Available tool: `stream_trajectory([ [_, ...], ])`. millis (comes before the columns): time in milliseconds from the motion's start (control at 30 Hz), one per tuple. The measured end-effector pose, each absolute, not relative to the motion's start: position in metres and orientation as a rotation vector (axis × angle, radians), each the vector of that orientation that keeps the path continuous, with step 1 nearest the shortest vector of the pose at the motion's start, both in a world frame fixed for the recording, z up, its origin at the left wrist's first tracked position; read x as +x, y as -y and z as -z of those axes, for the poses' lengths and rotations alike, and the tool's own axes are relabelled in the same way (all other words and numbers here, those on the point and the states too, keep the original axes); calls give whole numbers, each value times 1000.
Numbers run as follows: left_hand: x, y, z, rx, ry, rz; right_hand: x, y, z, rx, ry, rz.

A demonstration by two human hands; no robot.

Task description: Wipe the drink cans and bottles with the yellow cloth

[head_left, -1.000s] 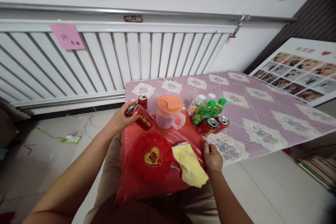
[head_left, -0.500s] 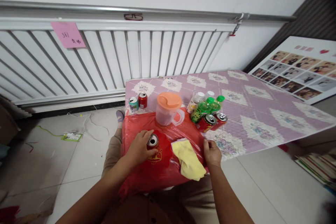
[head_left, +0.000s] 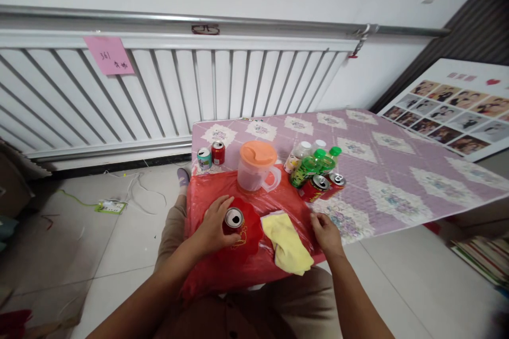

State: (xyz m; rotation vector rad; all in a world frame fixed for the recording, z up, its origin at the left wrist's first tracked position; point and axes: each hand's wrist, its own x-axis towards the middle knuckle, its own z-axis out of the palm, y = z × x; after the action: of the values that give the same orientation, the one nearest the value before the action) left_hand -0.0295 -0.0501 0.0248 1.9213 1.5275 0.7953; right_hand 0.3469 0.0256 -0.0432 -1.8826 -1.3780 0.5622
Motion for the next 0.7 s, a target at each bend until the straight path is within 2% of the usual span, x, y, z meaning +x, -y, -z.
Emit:
stream_trajectory([
  [200,-38,45,-19,1894,-1370,-784,332,-14,26,-1808,1324,-540],
  [367,-31,46,-10,1871,-1416,-869,299,-15,9,-1666,1339,-607],
  [700,-23,51,-2,1833,-1504,-969,231,-65,-26,-1416,1271,-806],
])
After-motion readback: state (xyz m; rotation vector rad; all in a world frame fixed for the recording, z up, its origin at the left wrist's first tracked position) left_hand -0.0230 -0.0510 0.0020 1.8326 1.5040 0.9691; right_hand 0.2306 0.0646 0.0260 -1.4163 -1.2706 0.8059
